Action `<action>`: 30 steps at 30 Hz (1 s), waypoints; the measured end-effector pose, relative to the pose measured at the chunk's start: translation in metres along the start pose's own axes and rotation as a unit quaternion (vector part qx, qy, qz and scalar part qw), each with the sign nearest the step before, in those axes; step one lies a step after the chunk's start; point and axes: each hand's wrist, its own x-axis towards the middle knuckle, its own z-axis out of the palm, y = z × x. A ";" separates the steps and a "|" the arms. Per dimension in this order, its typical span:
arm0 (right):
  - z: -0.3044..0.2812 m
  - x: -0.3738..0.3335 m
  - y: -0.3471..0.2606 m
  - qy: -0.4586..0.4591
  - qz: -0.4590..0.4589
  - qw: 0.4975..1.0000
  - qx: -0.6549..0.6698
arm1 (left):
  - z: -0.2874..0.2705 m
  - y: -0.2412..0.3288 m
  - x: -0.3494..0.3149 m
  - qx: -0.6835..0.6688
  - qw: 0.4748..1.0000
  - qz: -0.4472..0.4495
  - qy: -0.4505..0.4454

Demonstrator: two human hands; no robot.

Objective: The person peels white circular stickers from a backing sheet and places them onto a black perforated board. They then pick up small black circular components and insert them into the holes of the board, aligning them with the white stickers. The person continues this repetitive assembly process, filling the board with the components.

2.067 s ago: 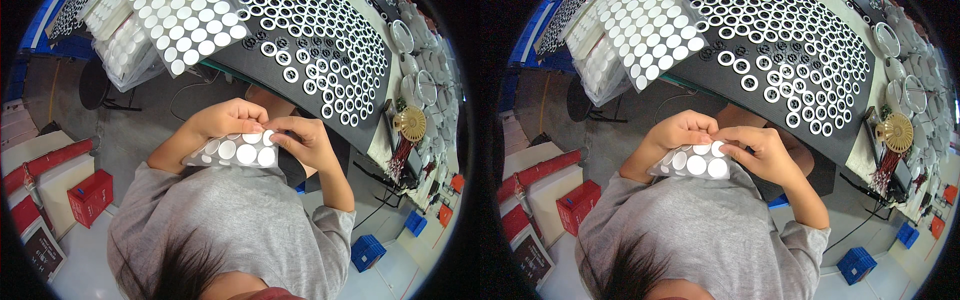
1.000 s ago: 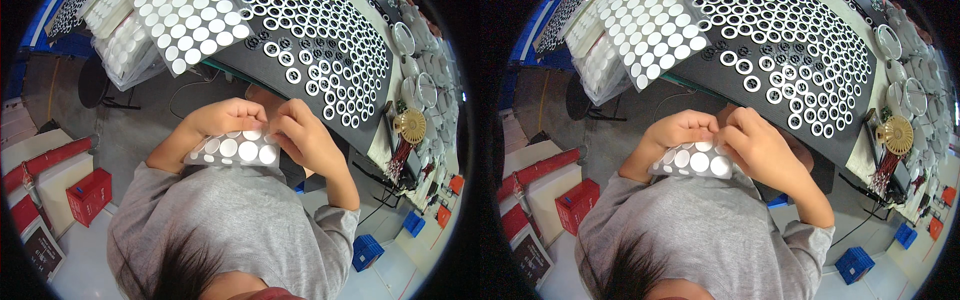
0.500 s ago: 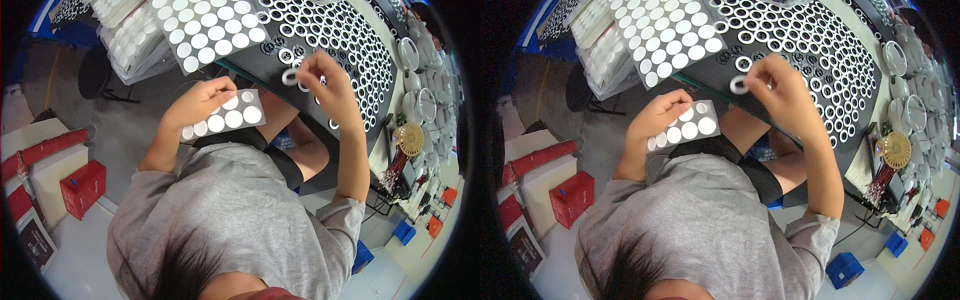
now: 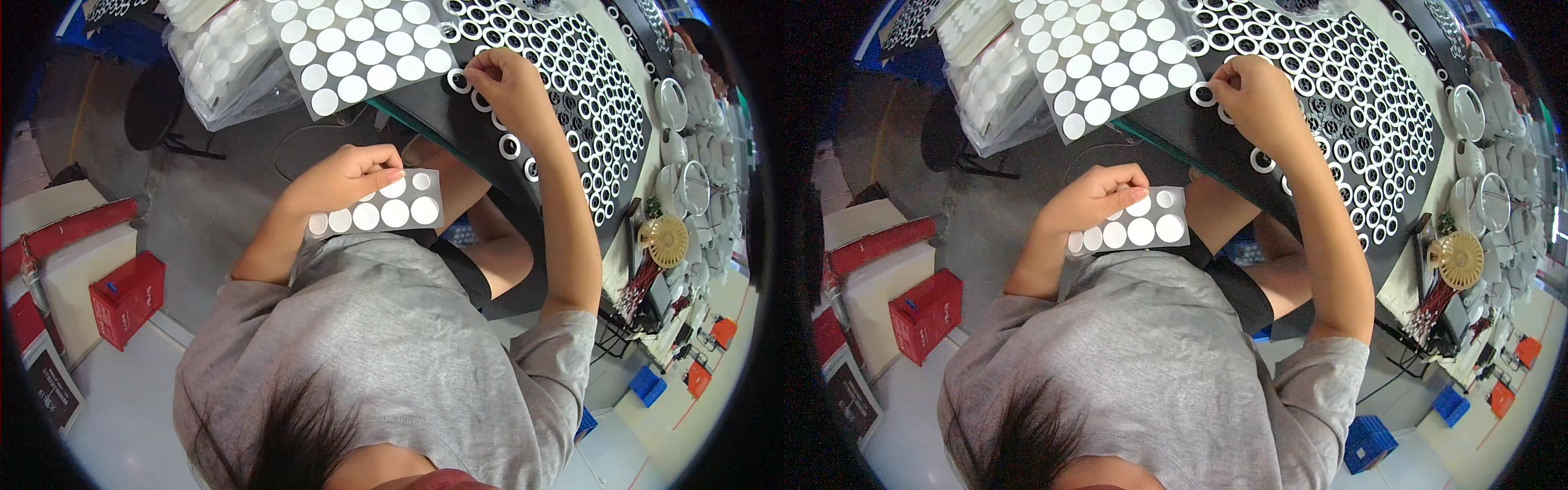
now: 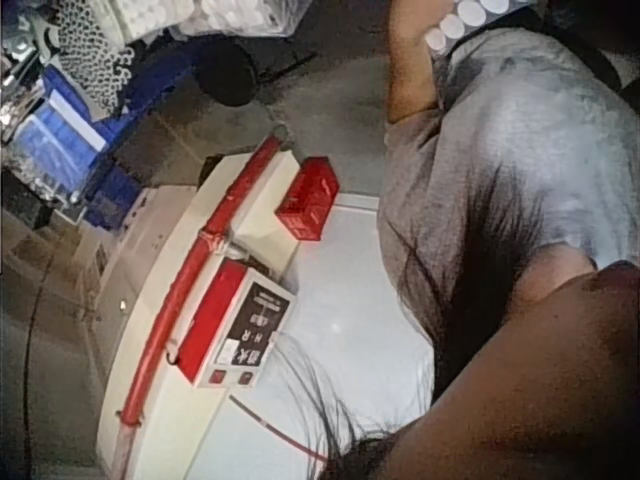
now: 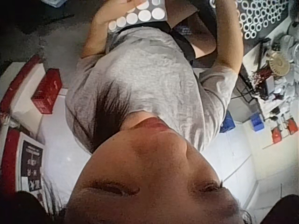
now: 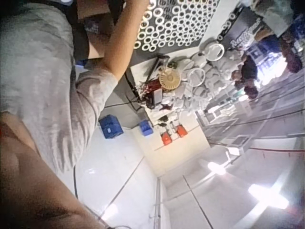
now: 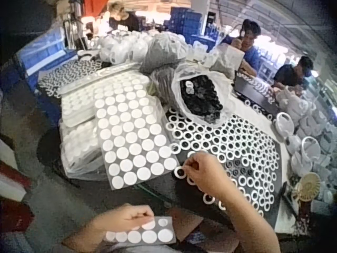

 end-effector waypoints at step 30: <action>0.002 -0.003 -0.004 0.020 0.002 1.000 -0.020 | 0.012 0.004 0.003 0.033 0.999 0.016 -0.026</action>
